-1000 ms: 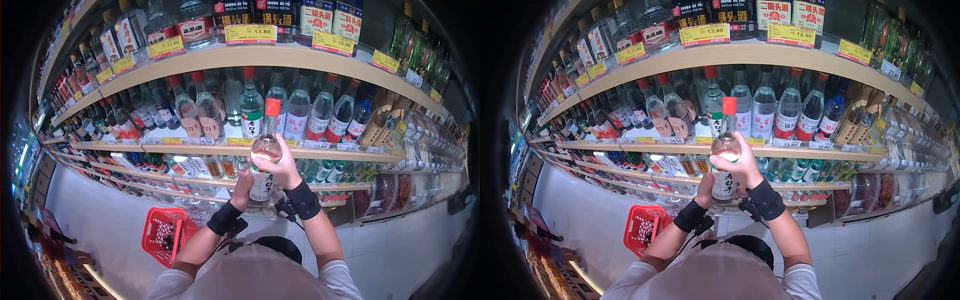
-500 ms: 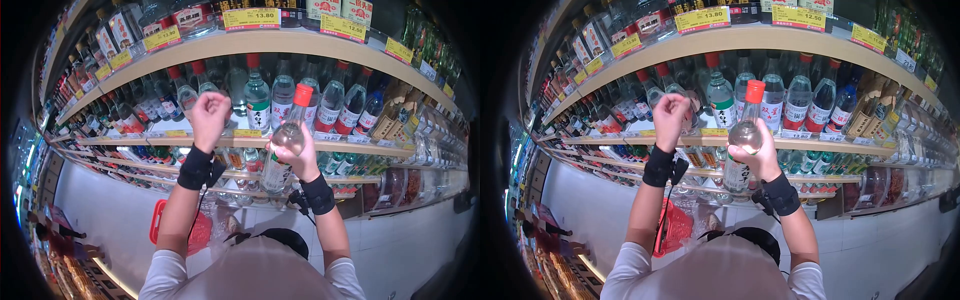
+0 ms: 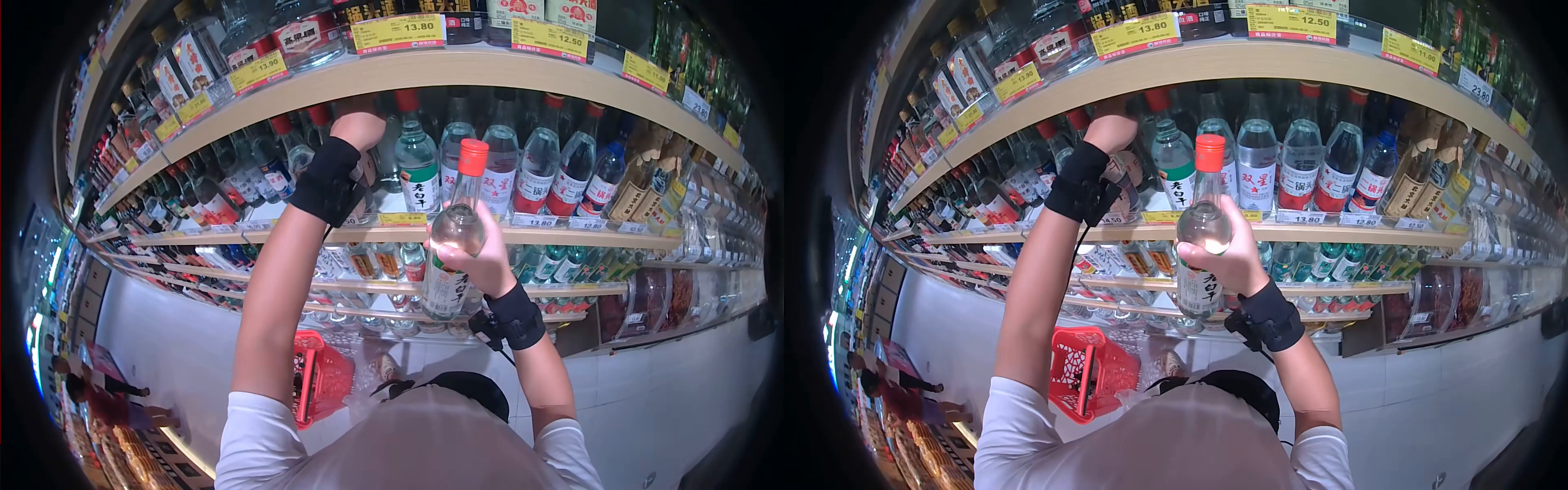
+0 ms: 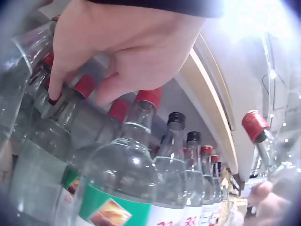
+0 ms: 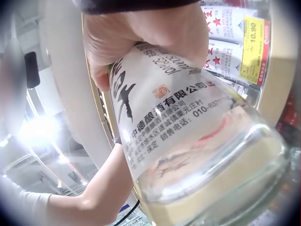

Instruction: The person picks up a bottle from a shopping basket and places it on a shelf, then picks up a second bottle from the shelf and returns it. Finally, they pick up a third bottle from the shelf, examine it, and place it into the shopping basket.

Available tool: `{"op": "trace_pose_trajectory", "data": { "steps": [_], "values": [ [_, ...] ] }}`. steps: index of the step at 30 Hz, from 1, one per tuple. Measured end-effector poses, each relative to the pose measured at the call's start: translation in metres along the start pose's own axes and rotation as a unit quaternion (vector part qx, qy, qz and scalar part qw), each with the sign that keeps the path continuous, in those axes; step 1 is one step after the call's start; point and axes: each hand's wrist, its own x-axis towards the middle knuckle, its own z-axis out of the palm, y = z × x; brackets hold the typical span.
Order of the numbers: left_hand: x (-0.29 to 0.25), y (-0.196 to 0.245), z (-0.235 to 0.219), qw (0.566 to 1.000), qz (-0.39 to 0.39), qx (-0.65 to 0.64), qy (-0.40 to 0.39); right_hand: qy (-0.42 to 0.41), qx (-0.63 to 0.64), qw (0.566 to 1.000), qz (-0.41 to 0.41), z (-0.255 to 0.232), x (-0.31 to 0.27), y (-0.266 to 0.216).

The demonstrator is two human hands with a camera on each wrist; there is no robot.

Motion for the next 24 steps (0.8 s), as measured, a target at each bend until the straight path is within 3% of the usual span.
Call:
{"op": "trace_pose_trajectory", "data": {
  "steps": [3,4,10,16,19,22,24],
  "values": [
    [0.010,0.000,0.008,0.979,0.110,0.170,0.033,-0.005,0.001,1.000,0.001,-0.003,-0.001,0.001],
    [0.011,0.004,0.008,0.975,0.085,0.207,-0.005,-0.007,0.001,1.000,-0.001,-0.004,-0.001,0.002],
    [0.015,0.003,0.008,0.979,0.075,0.188,-0.030,-0.008,0.012,1.000,-0.003,-0.006,-0.003,0.000],
    [0.013,0.009,0.000,0.980,0.090,0.171,0.049,0.004,0.005,1.000,0.006,-0.008,-0.006,0.001],
    [0.013,0.005,0.009,0.979,0.069,0.187,0.040,0.010,-0.013,1.000,-0.002,-0.009,-0.005,0.006],
    [0.018,0.005,0.014,0.980,0.051,0.189,-0.020,0.000,0.003,1.000,0.009,-0.005,-0.005,0.003],
    [0.019,0.011,0.013,0.982,0.058,0.181,-0.011,-0.001,-0.003,1.000,0.010,-0.003,-0.005,0.003]
  ]
}}
